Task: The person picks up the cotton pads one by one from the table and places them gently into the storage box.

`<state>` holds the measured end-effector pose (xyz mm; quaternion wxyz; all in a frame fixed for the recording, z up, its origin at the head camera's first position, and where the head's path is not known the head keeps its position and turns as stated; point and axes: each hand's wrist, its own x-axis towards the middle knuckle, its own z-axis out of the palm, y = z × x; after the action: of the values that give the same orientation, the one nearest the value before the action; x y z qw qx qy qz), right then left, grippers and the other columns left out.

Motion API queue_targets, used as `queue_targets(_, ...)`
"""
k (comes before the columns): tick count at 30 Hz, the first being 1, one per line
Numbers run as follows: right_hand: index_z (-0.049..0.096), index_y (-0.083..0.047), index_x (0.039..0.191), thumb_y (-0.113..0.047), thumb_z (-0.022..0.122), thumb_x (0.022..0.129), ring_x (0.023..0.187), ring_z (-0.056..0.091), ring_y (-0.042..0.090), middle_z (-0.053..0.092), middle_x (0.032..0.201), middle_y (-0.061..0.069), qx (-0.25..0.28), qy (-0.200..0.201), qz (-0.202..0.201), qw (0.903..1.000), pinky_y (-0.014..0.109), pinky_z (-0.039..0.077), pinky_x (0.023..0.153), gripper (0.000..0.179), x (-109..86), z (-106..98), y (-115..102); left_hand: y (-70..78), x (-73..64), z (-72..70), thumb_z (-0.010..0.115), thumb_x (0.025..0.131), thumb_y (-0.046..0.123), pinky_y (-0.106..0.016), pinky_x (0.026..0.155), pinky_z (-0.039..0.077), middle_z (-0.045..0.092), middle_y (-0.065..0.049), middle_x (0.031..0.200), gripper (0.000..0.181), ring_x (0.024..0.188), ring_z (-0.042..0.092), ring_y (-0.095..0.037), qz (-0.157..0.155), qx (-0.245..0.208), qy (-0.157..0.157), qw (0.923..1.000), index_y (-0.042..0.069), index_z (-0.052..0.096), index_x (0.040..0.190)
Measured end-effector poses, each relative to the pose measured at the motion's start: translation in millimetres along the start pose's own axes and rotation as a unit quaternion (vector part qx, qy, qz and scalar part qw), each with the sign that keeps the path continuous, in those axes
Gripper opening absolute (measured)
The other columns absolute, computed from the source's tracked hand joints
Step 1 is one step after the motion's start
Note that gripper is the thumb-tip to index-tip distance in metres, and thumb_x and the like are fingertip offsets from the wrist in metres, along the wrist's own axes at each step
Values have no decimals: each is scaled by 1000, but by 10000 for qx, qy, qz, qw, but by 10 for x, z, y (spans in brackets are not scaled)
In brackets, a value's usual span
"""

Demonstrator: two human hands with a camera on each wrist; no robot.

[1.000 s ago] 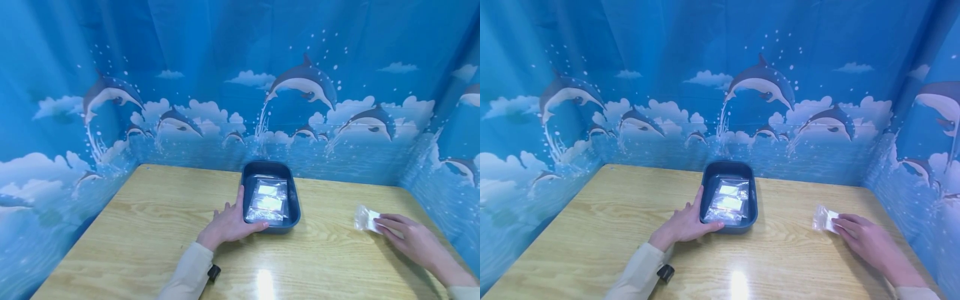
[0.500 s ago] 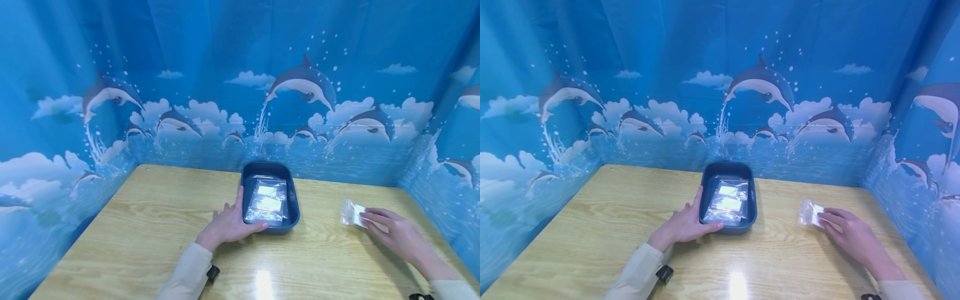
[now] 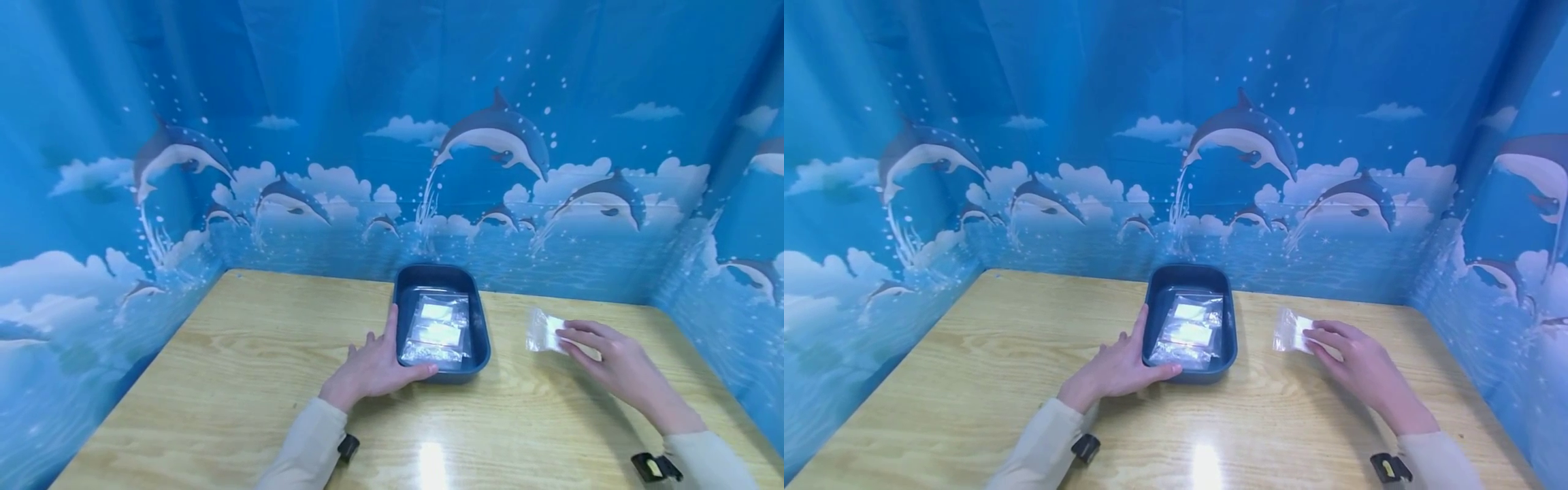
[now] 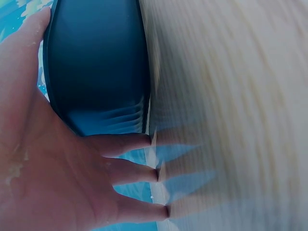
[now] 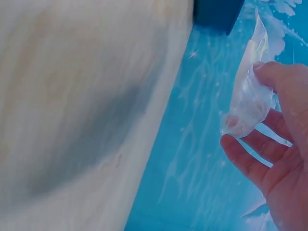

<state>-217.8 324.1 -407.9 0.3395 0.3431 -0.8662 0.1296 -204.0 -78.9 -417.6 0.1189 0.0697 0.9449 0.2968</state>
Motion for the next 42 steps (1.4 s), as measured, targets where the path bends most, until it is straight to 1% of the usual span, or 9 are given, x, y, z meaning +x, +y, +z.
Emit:
queue_targets(6,81,-7,103,2,87,67,88,76,30,78,106,15,116,-23,-9,9999,40,58,70,38,229,75,-129,-3,2,-2,62,78,84,-78,119,13,37,-19,163,130,151,26,-54,-2,26,16,10000,25,-15,165)
queue_targets(9,81,-7,103,2,88,67,90,76,29,78,106,15,175,-36,10,9998,41,59,72,38,334,120,-192,-4,9,-5,62,78,84,-78,119,15,38,-20,163,130,150,28,-54,19,39,49,10000,23,-14,165)
queue_targets(14,81,-7,104,0,88,70,92,76,29,78,107,15,250,-63,10,9997,41,60,72,35,471,185,-287,4,17,-8,62,79,84,-79,118,15,38,-21,163,130,150,28,-55,37,29,16,10000,22,-13,165)
queue_targets(22,80,-7,106,-4,86,76,96,76,29,77,111,15,432,-243,54,9988,42,62,76,31,642,295,-404,9,20,-13,62,79,84,-78,119,15,39,-21,162,130,150,28,-55,45,37,36,10000,22,-13,165)
queue_targets(29,79,-8,108,-7,85,81,99,75,29,76,114,15,579,-295,141,9978,42,64,79,28,744,382,-475,10,13,-14,62,79,84,-78,119,14,38,-21,163,130,150,27,-55,37,19,-6,10000,22,-13,165)
queue_targets(34,79,-7,110,-7,84,82,98,75,28,76,112,14,742,-295,88,9968,41,64,78,28,846,444,-527,6,13,-11,62,79,83,-78,119,15,38,-21,163,130,150,28,-55,46,14,-7,10000,22,-13,165)
queue_targets(42,79,-9,112,-11,81,88,98,75,27,76,114,13,874,-490,178,9948,41,64,79,24,1037,552,-586,2,24,-7,62,78,83,-78,119,16,37,-21,163,130,150,28,-55,12,-15,-27,10000,22,-13,165)
